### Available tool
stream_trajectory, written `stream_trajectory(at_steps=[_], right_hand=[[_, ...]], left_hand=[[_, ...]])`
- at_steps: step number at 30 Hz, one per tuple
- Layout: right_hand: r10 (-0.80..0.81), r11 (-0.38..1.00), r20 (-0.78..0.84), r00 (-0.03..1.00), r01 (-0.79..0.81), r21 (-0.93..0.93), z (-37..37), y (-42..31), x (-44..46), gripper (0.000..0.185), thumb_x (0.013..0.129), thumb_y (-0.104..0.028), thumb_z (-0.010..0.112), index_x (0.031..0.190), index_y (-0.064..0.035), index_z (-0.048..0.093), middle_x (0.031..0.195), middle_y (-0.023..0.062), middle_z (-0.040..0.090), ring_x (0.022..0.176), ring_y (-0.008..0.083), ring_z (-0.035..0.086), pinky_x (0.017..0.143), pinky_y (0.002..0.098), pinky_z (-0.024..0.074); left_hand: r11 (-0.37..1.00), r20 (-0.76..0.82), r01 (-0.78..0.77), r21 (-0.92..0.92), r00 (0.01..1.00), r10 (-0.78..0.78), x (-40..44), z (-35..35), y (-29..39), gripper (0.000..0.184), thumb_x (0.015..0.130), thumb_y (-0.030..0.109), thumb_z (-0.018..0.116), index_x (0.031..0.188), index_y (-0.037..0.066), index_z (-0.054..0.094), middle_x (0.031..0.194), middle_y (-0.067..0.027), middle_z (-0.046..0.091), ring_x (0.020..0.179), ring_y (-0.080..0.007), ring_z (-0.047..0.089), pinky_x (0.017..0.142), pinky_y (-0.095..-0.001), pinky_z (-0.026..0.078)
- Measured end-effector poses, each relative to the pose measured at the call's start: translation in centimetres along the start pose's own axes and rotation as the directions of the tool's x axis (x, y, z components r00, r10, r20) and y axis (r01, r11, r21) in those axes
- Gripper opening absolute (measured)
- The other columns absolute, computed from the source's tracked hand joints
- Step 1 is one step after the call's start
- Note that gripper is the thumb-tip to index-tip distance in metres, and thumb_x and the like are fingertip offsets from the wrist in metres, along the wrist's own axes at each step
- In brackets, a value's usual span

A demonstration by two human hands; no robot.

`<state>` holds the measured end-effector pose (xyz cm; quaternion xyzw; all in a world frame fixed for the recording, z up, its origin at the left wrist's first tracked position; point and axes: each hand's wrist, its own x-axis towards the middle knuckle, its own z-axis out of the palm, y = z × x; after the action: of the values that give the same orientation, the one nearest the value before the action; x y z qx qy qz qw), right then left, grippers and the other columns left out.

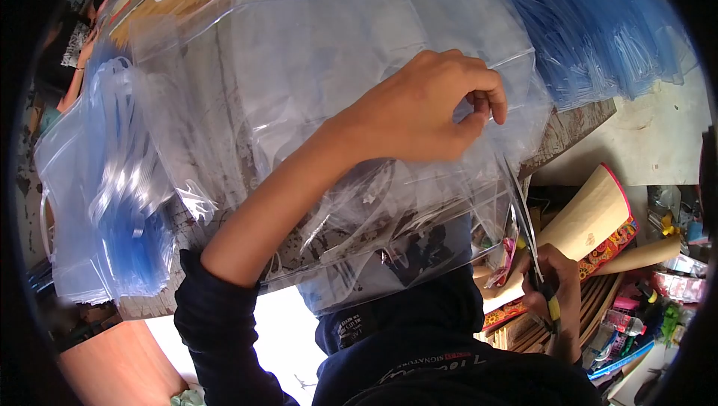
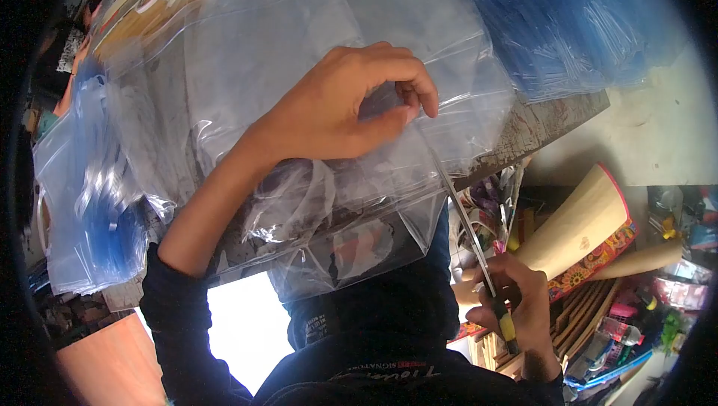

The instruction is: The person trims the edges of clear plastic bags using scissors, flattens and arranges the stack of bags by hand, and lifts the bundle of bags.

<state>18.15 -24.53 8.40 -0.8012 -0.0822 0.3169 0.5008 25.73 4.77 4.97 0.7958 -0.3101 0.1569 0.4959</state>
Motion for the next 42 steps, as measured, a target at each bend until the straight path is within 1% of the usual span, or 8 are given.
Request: stream_trajectory(at_steps=[7,11,15,25,34,38,40,42], right_hand=[[-0.052,0.987,-0.018,0.998,0.048,-0.154,0.1,-0.6,0.7,0.054,0.06,-0.027,0.081,0.095,0.0009,0.052,0.079,0.0049,0.06,0.059,0.0065,0.055,0.054,0.0189,0.0432],[-0.043,0.987,-0.037,0.998,0.037,-0.16,0.5,-0.9,1.1,0.051,0.06,-0.023,0.081,0.096,0.0001,0.052,0.079,0.0045,0.06,0.059,0.0064,0.055,0.053,0.0192,0.0428],[0.026,0.997,-0.048,0.998,-0.03,-0.071,0.7,-1.4,1.4,0.048,0.059,-0.018,0.081,0.095,-0.0001,0.053,0.078,0.0037,0.06,0.059,0.006,0.054,0.053,0.0184,0.0419],[0.043,0.997,-0.041,0.998,-0.045,-0.068,1.1,-2.0,1.6,0.042,0.063,-0.008,0.077,0.095,0.0013,0.052,0.077,0.0043,0.059,0.06,0.0049,0.053,0.054,0.017,0.0402],[0.085,0.996,-0.061,0.994,-0.087,-0.026,1.5,-2.3,1.3,0.04,0.065,-0.006,0.075,0.096,0.0028,0.05,0.079,0.0056,0.059,0.064,0.0065,0.056,0.058,0.018,0.0434],[0.045,0.999,-0.067,0.997,-0.046,-0.023,1.7,-2.5,1.3,0.038,0.067,-0.004,0.073,0.096,0.003,0.05,0.079,0.0063,0.059,0.065,0.0078,0.056,0.06,0.0195,0.0452],[0.056,0.993,-0.041,0.998,-0.06,-0.105,1.6,-2.7,1.3,0.036,0.069,-0.004,0.072,0.096,0.0032,0.049,0.079,0.007,0.059,0.067,0.0085,0.057,0.061,0.021,0.0465],[0.042,0.997,-0.036,0.998,-0.044,-0.063,1.7,-2.3,1.3,0.035,0.069,-0.004,0.071,0.096,0.0033,0.049,0.079,0.0069,0.059,0.067,0.0083,0.057,0.06,0.0208,0.0461]], left_hand=[[1.0,0.03,-0.011,0.02,1.0,0.01,0.0,-0.1,-0.3,0.008,0.075,0.004,0.059,0.083,0.006,0.06,0.079,-0.0058,0.062,0.075,-0.0184,0.06,0.068,-0.0307,0.046],[0.999,0.023,0.046,-0.011,0.999,-0.045,0.0,0.0,-0.1,0.008,0.075,0.006,0.06,0.083,0.006,0.061,0.079,-0.0054,0.063,0.075,-0.0181,0.06,0.066,-0.0301,0.045],[0.997,0.024,0.07,-0.012,0.997,-0.07,0.0,0.0,-0.1,0.007,0.076,0.006,0.059,0.083,0.006,0.061,0.078,-0.0053,0.063,0.074,-0.018,0.06,0.065,-0.0299,0.045],[0.998,0.014,0.064,0.001,0.998,-0.064,0.0,0.1,-0.3,0.006,0.076,0.006,0.059,0.081,0.005,0.061,0.075,-0.006,0.063,0.073,-0.0187,0.061,0.066,-0.0303,0.045],[0.996,0.038,0.092,0.004,0.995,-0.093,0.0,0.1,-0.2,0.006,0.076,0.006,0.059,0.081,0.005,0.062,0.077,-0.0065,0.063,0.073,-0.0186,0.06,0.065,-0.0298,0.045],[0.997,0.019,0.078,-0.003,0.997,-0.078,0.0,0.3,-0.3,0.006,0.076,0.005,0.059,0.081,0.005,0.062,0.076,-0.0067,0.063,0.072,-0.0182,0.06,0.065,-0.0298,0.045],[0.996,0.022,0.087,-0.005,0.996,-0.087,0.0,0.3,-0.3,0.006,0.076,0.005,0.059,0.081,0.005,0.062,0.076,-0.0067,0.063,0.072,-0.0181,0.061,0.064,-0.0298,0.045],[0.998,0.017,0.07,0.009,0.997,-0.07,0.1,0.2,-0.3,0.007,0.076,0.004,0.059,0.081,0.005,0.062,0.076,-0.0068,0.063,0.072,-0.0184,0.061,0.064,-0.0301,0.045]])
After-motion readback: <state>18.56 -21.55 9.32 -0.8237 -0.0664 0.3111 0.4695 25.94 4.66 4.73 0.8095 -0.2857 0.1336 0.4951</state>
